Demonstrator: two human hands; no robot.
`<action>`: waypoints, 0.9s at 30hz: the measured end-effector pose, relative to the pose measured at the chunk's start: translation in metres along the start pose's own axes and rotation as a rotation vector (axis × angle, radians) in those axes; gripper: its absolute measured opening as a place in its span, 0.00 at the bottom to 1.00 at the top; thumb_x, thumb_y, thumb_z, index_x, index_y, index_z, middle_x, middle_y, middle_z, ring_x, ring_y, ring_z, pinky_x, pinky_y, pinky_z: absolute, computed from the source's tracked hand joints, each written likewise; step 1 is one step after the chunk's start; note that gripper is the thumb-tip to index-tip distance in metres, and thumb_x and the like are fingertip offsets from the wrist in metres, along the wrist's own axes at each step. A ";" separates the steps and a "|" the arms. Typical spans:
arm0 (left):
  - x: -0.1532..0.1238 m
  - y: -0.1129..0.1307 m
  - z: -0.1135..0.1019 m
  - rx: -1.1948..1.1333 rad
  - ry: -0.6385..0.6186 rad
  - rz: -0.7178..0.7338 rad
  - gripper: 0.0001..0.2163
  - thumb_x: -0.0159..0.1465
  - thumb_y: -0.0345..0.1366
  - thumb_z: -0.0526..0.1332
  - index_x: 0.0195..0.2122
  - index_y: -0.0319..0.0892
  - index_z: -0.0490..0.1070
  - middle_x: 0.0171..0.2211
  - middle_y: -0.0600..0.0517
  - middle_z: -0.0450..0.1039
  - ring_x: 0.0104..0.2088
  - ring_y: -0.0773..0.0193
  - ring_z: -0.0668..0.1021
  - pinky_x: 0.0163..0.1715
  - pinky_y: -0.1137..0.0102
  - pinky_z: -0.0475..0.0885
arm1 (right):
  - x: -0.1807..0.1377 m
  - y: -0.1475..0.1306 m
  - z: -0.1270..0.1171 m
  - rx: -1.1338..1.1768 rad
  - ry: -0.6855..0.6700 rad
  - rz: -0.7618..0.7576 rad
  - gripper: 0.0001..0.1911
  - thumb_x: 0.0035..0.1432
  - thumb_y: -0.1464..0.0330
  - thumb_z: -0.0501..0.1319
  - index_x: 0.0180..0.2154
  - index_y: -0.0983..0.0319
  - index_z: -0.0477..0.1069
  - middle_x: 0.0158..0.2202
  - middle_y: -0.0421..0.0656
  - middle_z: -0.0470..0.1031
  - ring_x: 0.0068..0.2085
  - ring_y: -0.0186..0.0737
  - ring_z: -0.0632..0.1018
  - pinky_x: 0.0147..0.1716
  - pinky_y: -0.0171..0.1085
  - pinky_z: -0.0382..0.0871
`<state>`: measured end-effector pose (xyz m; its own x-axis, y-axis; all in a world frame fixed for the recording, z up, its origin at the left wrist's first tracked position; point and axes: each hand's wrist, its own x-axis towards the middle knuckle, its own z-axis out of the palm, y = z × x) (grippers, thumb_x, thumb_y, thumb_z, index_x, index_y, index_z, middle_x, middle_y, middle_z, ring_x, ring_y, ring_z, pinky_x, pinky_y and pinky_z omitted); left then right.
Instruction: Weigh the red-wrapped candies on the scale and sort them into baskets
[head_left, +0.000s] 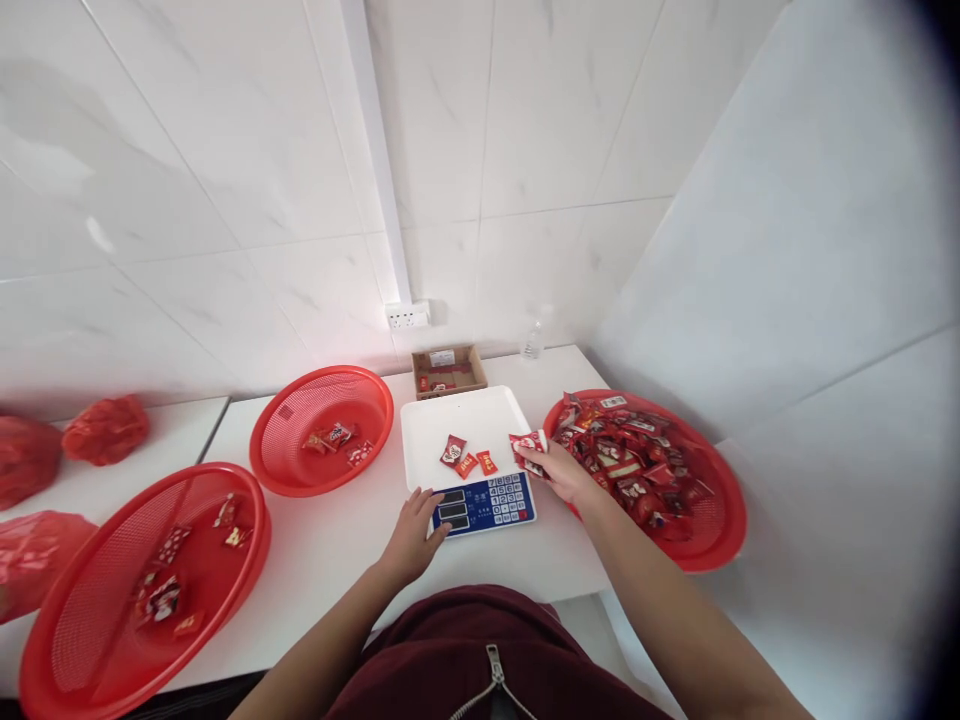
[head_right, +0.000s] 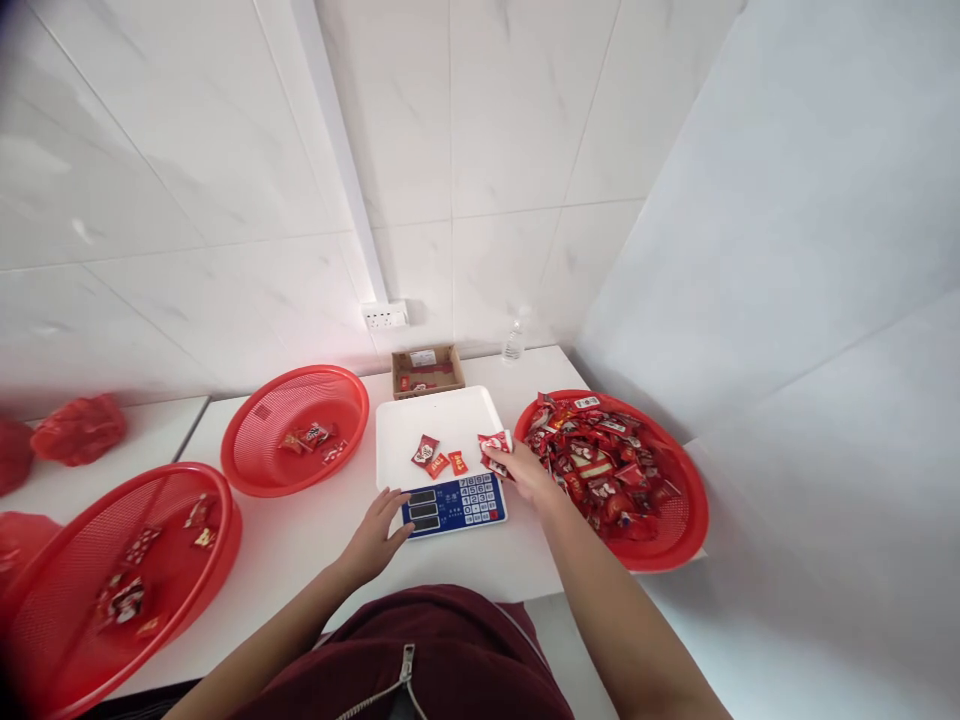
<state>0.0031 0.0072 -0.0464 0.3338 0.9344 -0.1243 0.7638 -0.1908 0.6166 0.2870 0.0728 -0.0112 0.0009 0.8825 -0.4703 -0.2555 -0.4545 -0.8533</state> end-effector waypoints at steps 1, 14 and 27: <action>-0.001 -0.001 -0.001 0.002 0.000 -0.008 0.21 0.62 0.41 0.55 0.55 0.43 0.63 0.60 0.43 0.60 0.63 0.50 0.57 0.60 0.51 0.54 | 0.005 0.001 0.010 -0.017 -0.031 0.007 0.15 0.46 0.69 0.68 0.38 0.62 0.71 0.33 0.44 0.78 0.34 0.40 0.79 0.31 0.34 0.74; -0.017 -0.023 0.001 0.011 0.057 -0.019 0.20 0.62 0.40 0.55 0.56 0.45 0.63 0.59 0.45 0.62 0.62 0.50 0.58 0.59 0.50 0.56 | 0.029 0.017 0.021 -0.263 0.111 -0.135 0.25 0.50 0.68 0.60 0.52 0.61 0.63 0.50 0.49 0.71 0.41 0.42 0.78 0.37 0.38 0.74; -0.008 -0.034 0.004 0.004 0.119 0.044 0.19 0.61 0.43 0.55 0.53 0.46 0.65 0.57 0.45 0.65 0.61 0.49 0.60 0.57 0.50 0.59 | -0.001 0.026 -0.110 -1.017 0.827 -0.256 0.27 0.53 0.67 0.56 0.56 0.65 0.61 0.58 0.58 0.61 0.61 0.55 0.59 0.57 0.55 0.52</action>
<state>-0.0228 0.0052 -0.0695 0.2996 0.9541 -0.0037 0.7520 -0.2338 0.6163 0.3870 0.0468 -0.0573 0.6144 0.7880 0.0389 0.6694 -0.4945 -0.5544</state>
